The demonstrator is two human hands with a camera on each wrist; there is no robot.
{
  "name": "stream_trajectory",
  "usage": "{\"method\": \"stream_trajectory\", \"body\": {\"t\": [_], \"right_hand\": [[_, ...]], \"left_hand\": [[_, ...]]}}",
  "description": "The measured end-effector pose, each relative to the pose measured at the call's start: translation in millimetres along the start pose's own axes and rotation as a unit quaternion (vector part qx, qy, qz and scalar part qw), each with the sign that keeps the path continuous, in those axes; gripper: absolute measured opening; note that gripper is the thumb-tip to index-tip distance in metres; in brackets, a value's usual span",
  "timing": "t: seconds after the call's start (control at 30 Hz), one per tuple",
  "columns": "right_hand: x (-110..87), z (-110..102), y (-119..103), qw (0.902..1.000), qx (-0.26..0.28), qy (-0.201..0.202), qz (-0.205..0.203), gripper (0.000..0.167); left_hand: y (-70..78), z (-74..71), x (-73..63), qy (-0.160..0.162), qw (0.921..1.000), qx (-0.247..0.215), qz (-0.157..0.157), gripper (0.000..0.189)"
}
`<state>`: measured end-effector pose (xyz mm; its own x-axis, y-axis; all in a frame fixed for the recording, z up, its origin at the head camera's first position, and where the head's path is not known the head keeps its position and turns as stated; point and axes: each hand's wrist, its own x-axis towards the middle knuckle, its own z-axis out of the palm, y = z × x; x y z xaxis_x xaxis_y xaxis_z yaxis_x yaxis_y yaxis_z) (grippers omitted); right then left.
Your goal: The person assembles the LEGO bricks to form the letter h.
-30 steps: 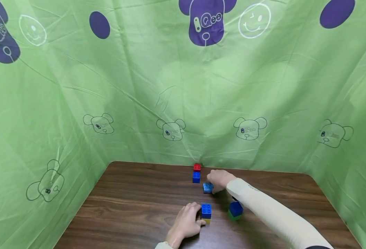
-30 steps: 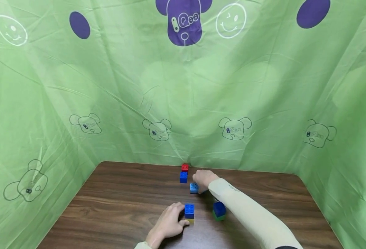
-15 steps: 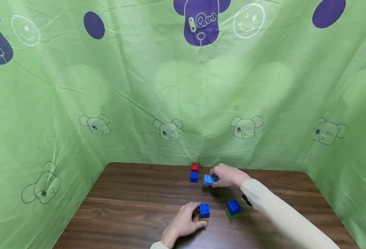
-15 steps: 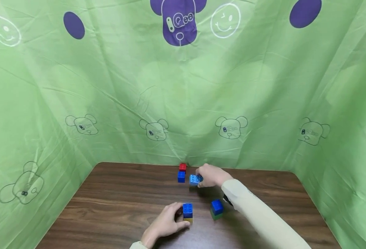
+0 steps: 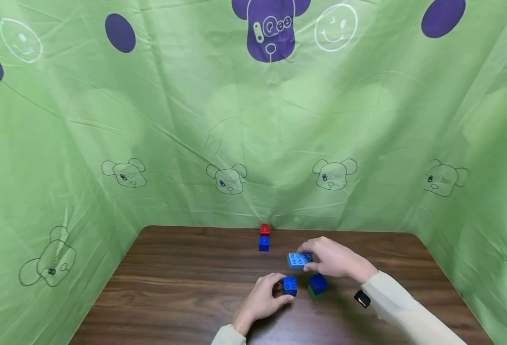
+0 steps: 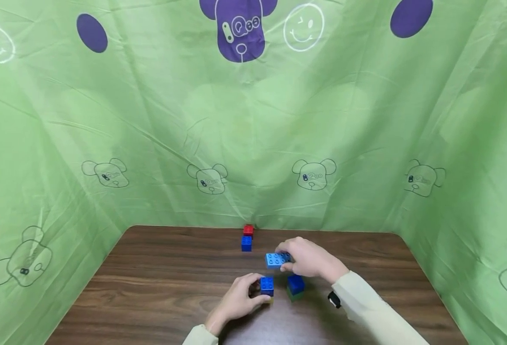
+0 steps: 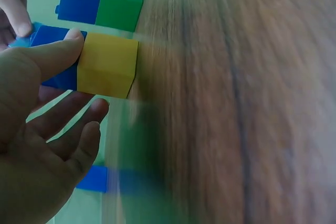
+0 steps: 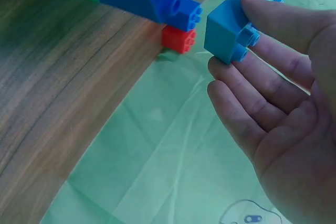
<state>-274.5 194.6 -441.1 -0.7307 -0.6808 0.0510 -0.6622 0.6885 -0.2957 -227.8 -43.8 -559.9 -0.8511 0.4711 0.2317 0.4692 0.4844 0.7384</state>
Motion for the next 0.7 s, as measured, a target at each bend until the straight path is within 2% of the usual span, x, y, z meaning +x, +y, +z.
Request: {"method": "stream_trajectory", "body": {"t": [0.33, 0.7], "right_hand": [[-26.4, 4.0, -12.7, 0.9996, -0.002, 0.015, -0.025, 0.031], [-29.8, 17.9, -16.3, 0.9995, -0.012, 0.022, -0.020, 0.031]], "left_hand": [[2.0, 8.0, 9.1, -0.003, 0.9998, -0.014, -0.013, 0.035], [6.7, 10.1, 9.0, -0.006, 0.9990, -0.025, -0.036, 0.051]]}}
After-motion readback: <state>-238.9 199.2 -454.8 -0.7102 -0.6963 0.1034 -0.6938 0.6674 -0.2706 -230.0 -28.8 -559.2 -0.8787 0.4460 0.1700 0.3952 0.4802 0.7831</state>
